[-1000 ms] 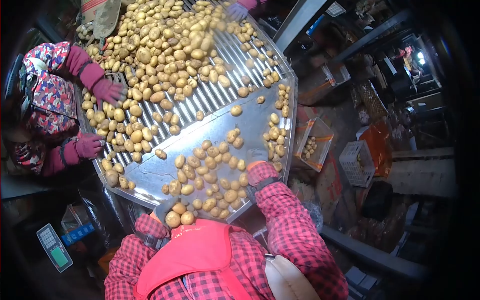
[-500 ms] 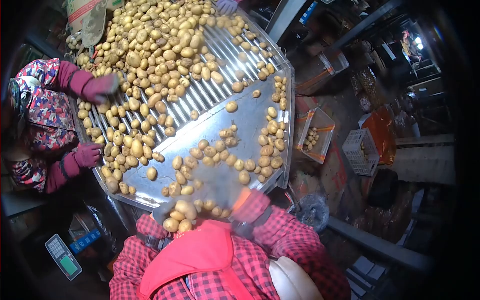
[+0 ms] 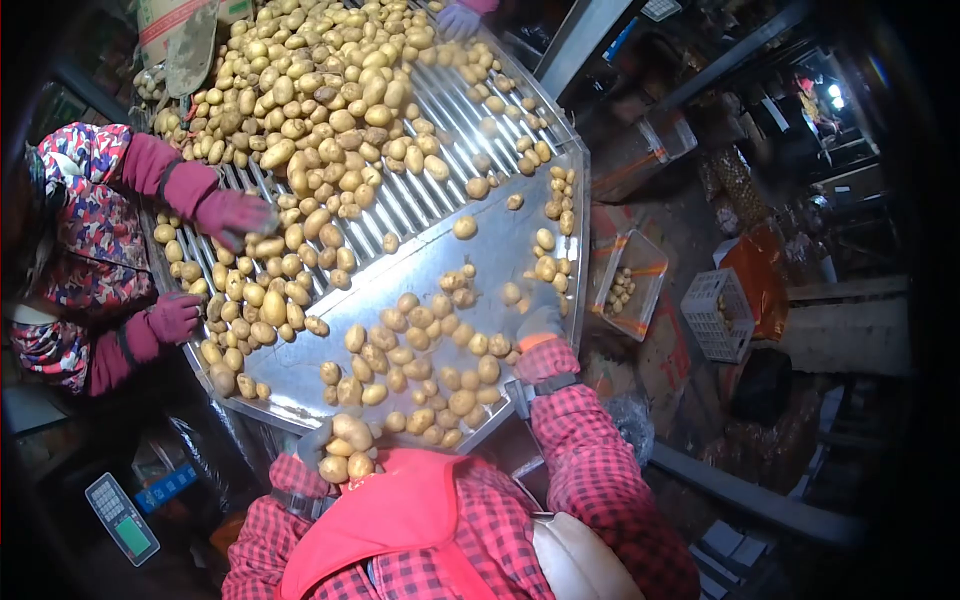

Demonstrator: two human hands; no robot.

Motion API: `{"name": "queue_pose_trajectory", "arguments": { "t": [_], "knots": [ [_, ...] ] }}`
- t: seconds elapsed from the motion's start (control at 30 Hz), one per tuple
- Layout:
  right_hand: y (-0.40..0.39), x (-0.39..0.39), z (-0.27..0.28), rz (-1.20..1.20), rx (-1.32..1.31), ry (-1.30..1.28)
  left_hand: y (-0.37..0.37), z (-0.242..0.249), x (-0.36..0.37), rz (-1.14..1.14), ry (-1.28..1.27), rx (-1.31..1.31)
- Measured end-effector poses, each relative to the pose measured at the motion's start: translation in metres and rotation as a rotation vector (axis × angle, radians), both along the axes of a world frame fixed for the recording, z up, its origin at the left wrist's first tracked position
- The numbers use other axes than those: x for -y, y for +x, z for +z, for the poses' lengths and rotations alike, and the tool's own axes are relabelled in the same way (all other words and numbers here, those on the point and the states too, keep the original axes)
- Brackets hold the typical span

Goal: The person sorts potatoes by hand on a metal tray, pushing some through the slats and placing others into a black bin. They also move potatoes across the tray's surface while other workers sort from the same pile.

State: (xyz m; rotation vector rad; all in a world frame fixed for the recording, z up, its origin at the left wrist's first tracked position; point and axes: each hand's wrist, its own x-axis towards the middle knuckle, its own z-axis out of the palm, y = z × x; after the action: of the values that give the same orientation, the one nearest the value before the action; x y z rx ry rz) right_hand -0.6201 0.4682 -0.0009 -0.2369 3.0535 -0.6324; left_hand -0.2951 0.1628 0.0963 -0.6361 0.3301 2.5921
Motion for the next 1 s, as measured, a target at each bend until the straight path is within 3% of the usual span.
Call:
{"name": "queue_pose_trajectory", "arguments": {
  "t": [0.03,0.1,0.13,0.17,0.2,0.3,0.37,0.47,0.53,0.57,0.6,0.63,0.7,0.73,0.77,0.8,0.83,0.87,0.9,0.93,1.0],
  "knots": [
    [-0.006,0.006,0.026,-0.095,0.038,-0.128,0.004,-0.005,0.0,0.079,-0.075,0.042],
    [-0.041,-0.015,-0.01,-0.019,-0.474,0.215,0.008,0.007,0.001,0.104,-0.198,0.165],
    [-0.061,-0.017,-0.015,0.027,-0.25,0.309,0.007,0.014,0.002,0.116,-0.261,0.224],
    [-0.084,-0.018,-0.017,0.076,-0.03,0.402,0.007,0.007,0.004,0.141,-0.065,0.139],
    [-0.098,-0.017,-0.014,0.128,0.188,0.492,0.009,0.003,0.005,0.15,-0.109,0.142],
    [-0.113,-0.007,0.004,0.354,0.328,0.641,0.015,0.008,0.004,0.171,-0.303,0.141],
    [-0.115,-0.007,-0.001,0.324,0.325,0.625,0.017,0.02,0.004,0.138,-0.519,0.122],
    [-0.095,-0.041,-0.03,0.308,0.171,0.631,0.031,0.009,0.007,0.231,-0.415,0.069],
    [-0.064,-0.006,0.051,0.192,0.628,0.649,0.051,-0.011,0.017,0.214,-0.53,-0.265],
    [-0.06,-0.022,0.032,0.266,0.539,0.635,0.062,-0.018,0.017,0.238,-0.597,-0.379],
    [-0.062,-0.026,0.023,0.282,0.498,0.583,0.066,-0.005,0.013,0.337,-0.438,-0.362],
    [-0.059,-0.022,0.022,0.239,0.505,0.425,0.072,-0.004,0.02,0.368,-0.493,-0.398],
    [-0.054,-0.003,0.014,0.044,0.613,-0.097,0.113,-0.03,0.036,0.438,-0.275,-0.112],
    [-0.057,-0.003,-0.007,-0.103,0.702,-0.256,0.124,-0.029,0.041,0.482,-0.376,-0.014],
    [-0.063,-0.015,-0.034,0.189,0.449,-0.259,0.134,-0.027,0.047,0.517,-0.478,0.09],
    [-0.069,-0.029,-0.064,0.463,0.184,-0.258,0.147,-0.026,0.051,0.493,-0.766,0.157],
    [-0.056,-0.025,-0.049,0.723,-0.074,-0.243,0.159,-0.024,0.059,0.634,-0.547,0.214],
    [-0.039,-0.011,-0.042,0.453,0.595,-0.508,0.172,-0.023,0.067,0.782,-0.33,0.274],
    [-0.003,0.029,-0.01,0.295,0.859,-0.663,0.188,-0.04,0.081,0.872,-0.204,0.099],
    [0.032,0.068,0.011,0.29,0.97,-0.75,0.204,-0.056,0.095,0.954,-0.078,-0.079],
    [0.104,0.157,0.051,0.42,1.142,-0.84,0.216,-0.046,0.114,1.151,-0.094,-0.022]
  ]
}}
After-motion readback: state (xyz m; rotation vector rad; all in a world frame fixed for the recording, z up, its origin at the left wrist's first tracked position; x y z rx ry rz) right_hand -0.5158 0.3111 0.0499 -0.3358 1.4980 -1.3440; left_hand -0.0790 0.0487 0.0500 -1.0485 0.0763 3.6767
